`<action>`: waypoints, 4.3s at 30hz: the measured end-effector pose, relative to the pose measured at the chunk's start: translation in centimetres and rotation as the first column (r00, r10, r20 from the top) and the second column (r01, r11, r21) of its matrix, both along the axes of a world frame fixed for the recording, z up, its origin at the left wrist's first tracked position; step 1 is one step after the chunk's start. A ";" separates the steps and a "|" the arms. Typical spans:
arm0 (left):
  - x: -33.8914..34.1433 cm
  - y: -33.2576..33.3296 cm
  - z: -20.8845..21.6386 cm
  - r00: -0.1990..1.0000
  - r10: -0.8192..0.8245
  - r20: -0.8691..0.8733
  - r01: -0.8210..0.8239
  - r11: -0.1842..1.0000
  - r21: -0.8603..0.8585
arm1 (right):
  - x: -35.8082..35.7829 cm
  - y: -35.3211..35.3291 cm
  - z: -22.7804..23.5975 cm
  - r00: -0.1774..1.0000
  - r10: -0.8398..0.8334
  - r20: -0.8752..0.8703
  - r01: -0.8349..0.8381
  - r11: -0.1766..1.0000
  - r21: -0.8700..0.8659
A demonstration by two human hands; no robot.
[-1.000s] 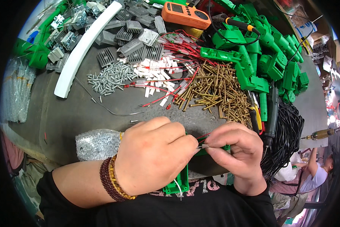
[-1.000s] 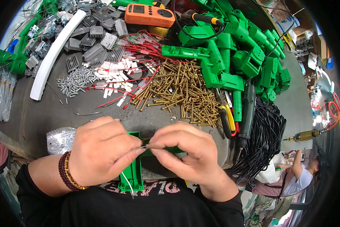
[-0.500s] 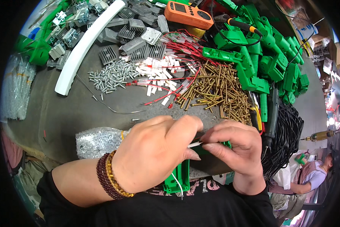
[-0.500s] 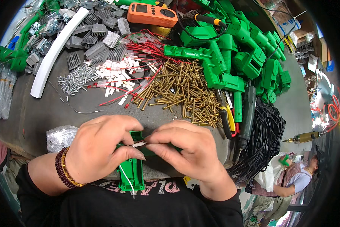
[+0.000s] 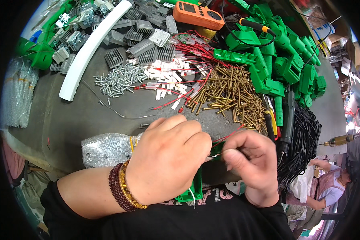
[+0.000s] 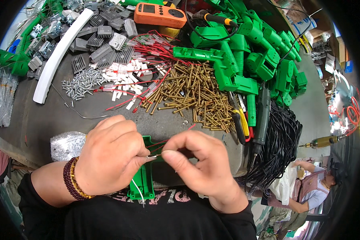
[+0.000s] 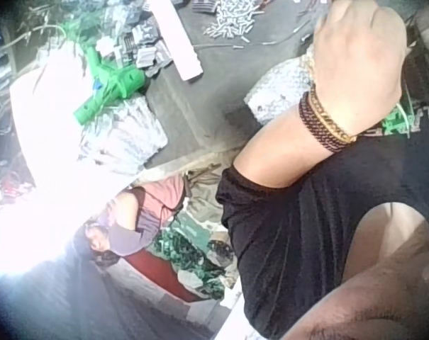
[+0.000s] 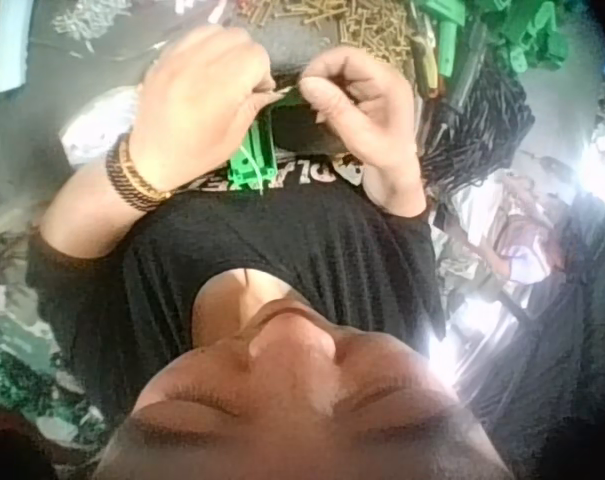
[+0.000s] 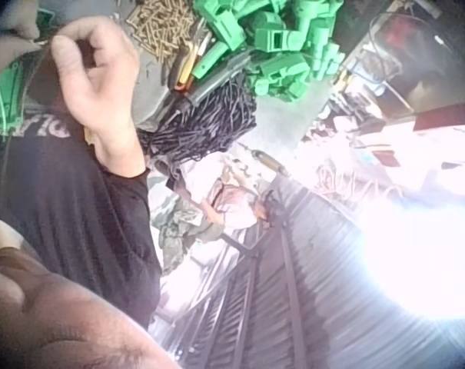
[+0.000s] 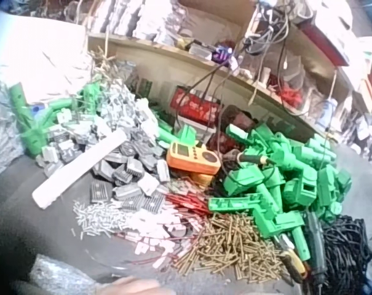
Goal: Assembling the internal components and soldering wires inside the green plastic casing of a tool, likely a glue gun.
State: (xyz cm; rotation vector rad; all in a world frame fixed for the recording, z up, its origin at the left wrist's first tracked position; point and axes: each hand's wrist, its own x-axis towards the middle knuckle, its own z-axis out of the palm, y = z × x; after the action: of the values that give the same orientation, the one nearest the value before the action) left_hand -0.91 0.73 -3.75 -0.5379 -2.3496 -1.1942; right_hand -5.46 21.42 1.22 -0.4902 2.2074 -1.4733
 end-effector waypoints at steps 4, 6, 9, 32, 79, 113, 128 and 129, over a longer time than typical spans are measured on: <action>-0.1 -0.1 0.2 1.000 -0.017 -0.018 0.017 1.000 -0.012 | -0.3 0.5 0.0 0.954 0.108 -0.281 -0.109 0.994 0.011; -0.1 -0.3 0.3 0.999 -0.015 -0.029 0.014 0.999 -0.032 | -0.5 -0.8 -0.1 0.789 0.273 -0.551 -0.197 0.961 0.194; -0.7 -1.4 0.3 0.999 -0.030 -0.026 0.029 0.998 -0.055 | -2.3 -0.5 -0.7 0.591 0.268 -0.761 -0.146 0.963 0.225; 3.4 -0.6 0.0 0.989 -0.134 -0.068 0.131 0.990 -0.048 | 2.7 0.6 -0.7 0.067 0.415 -0.907 -0.254 0.887 0.387; 2.6 1.7 1.9 0.970 0.008 -0.241 -0.116 0.891 -0.439 | 1.3 1.5 -1.2 0.900 0.209 -0.382 -0.192 0.978 0.083; 2.8 1.7 2.0 0.999 -0.032 -0.022 0.024 0.949 -0.315 | 1.4 1.0 -2.9 0.499 0.308 -0.810 -0.118 0.950 0.289; 1.9 2.2 1.0 0.997 -0.056 -0.056 0.031 0.929 -0.370 | 1.3 1.8 -3.8 0.533 0.224 -0.816 -0.127 0.975 0.185; 1.7 2.1 0.8 0.998 -0.053 -0.014 0.043 0.907 -0.419 | 0.9 2.8 -3.2 0.504 0.298 -0.811 -0.117 0.954 0.277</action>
State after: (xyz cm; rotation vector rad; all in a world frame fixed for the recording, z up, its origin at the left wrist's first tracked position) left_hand 0.82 2.79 -2.99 -0.7489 -2.5935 -0.6885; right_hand -4.60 24.26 -1.96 -1.6502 2.7932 -0.9258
